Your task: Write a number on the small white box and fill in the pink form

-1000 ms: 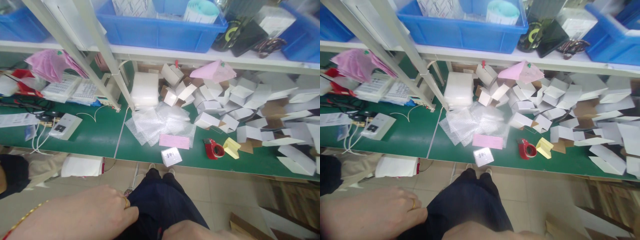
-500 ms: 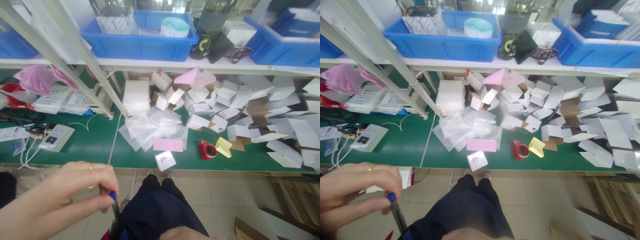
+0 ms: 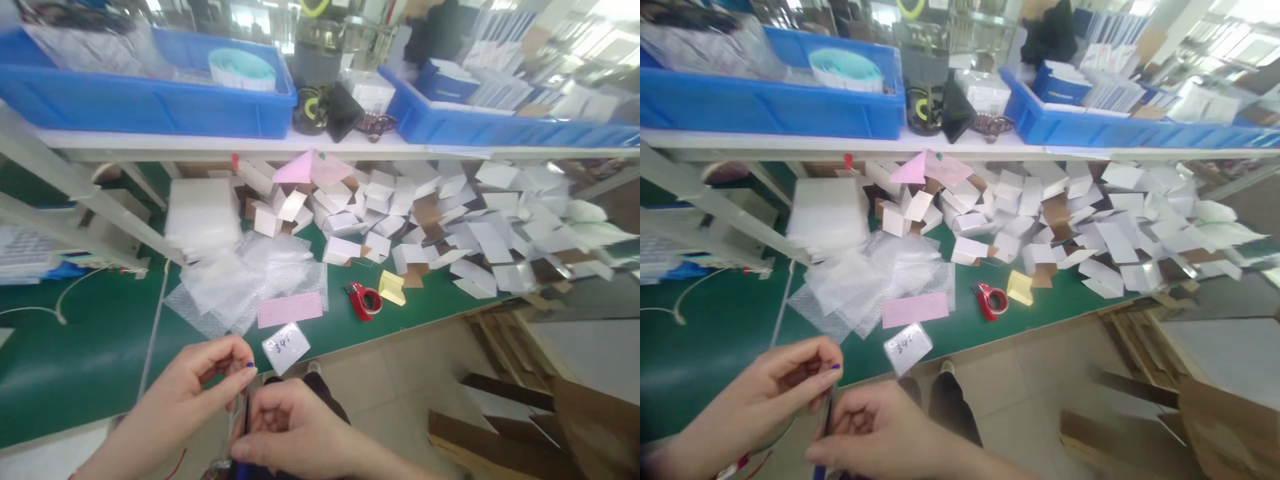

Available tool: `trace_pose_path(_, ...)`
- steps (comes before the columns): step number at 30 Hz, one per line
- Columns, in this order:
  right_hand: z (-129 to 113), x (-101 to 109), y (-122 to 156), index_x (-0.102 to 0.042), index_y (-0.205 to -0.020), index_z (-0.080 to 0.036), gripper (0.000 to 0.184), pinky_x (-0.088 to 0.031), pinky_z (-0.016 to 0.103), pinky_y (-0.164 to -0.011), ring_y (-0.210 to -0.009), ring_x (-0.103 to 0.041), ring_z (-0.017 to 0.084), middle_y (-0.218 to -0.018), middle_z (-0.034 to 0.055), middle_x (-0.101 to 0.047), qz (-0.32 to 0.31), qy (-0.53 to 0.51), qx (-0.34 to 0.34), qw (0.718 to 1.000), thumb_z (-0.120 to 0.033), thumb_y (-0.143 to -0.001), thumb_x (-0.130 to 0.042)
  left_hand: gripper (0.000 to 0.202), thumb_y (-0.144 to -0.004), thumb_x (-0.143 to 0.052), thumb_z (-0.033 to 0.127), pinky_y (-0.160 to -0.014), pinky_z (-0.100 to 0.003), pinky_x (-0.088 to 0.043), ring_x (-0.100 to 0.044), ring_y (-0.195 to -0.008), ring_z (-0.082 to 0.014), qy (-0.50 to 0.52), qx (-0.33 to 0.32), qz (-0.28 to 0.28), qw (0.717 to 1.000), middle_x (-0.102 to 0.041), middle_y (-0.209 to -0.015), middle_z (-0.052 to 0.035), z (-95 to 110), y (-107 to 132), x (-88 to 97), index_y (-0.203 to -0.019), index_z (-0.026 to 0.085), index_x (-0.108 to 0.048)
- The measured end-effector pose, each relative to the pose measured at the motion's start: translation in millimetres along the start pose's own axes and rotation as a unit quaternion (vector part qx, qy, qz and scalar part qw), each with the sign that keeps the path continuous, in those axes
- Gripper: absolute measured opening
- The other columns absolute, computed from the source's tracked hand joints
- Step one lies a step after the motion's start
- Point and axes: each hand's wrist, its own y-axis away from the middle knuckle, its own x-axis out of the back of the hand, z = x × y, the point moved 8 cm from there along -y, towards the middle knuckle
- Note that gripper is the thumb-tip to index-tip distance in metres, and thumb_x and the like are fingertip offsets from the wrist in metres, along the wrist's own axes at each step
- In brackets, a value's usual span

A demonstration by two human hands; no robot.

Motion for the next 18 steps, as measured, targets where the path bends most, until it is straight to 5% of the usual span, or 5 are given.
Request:
trace_pose_path(3, 18.5, 48.8, -5.7, -0.056, -0.075, -0.018, 0.051, -0.035, 0.017, -0.040, -0.041, -0.046, 0.006, -0.052, -0.0066, -0.053, 0.105, -0.034, 0.022, 0.994, -0.063, -0.070, -0.080, 0.035, -0.076, -0.061, 0.057, -0.062, -0.026, -0.049, -0.061, -0.064, -0.0185, -0.003, 0.001, -0.033, 0.999, -0.065, -0.068, -0.0013, -22.6, -27.0, -40.6, -0.072, 0.022, -0.065)
trace_pose_path(6, 33.9, 115.3, 6.1, -0.060, -0.082, -0.016, 0.050, -0.037, 0.017, -0.042, -0.043, -0.047, 0.007, -0.051, -0.0055, -0.054, 0.264, -0.070, 0.079, 0.959, -0.063, -0.075, -0.077, 0.033, -0.082, -0.056, 0.054, -0.071, -0.028, -0.050, -0.065, -0.074, -0.0212, -0.003, 0.040, -0.102, 0.994, -0.071, -0.080, -0.0027, -61.0, -37.0, -91.9, -0.083, 0.023, -0.070)
trace_pose_path(8, 49.2, 149.1, 12.9, -0.062, -0.083, -0.016, 0.048, -0.038, 0.017, -0.044, -0.045, -0.049, 0.007, -0.052, -0.0049, -0.055, 0.316, -0.094, 0.085, 0.940, -0.060, -0.075, -0.079, 0.036, -0.089, -0.047, 0.051, -0.070, -0.029, -0.048, -0.064, -0.071, -0.0212, 0.001, 0.067, -0.115, 0.991, -0.069, -0.073, -0.0019, -88.6, -39.7, -121.3, -0.085, 0.024, -0.070)
trace_pose_path(15, 95.6, 201.3, -5.0, -0.065, -0.079, -0.014, 0.044, -0.036, 0.018, -0.044, -0.044, -0.048, 0.007, -0.050, -0.0035, -0.055, 0.272, -0.119, 0.027, 0.954, -0.054, -0.074, -0.082, 0.042, -0.090, -0.045, 0.056, -0.082, -0.033, -0.052, -0.067, -0.092, -0.0278, 0.077, 0.063, -0.048, 0.994, -0.075, -0.091, -0.0058, -135.3, -77.9, -174.6, -0.087, 0.027, -0.075)
trace_pose_path(18, 82.9, 242.9, -8.6, -0.064, -0.075, -0.015, 0.041, -0.033, 0.018, -0.039, -0.040, -0.044, 0.007, -0.047, -0.0046, -0.052, 0.303, -0.128, 0.044, 0.943, -0.052, -0.075, -0.082, 0.047, -0.087, -0.048, 0.065, -0.077, -0.034, -0.055, -0.066, -0.079, -0.0263, 0.138, 0.126, -0.063, 0.980, -0.069, -0.072, -0.0055, -166.0, -83.9, -192.7, -0.083, 0.026, -0.074)
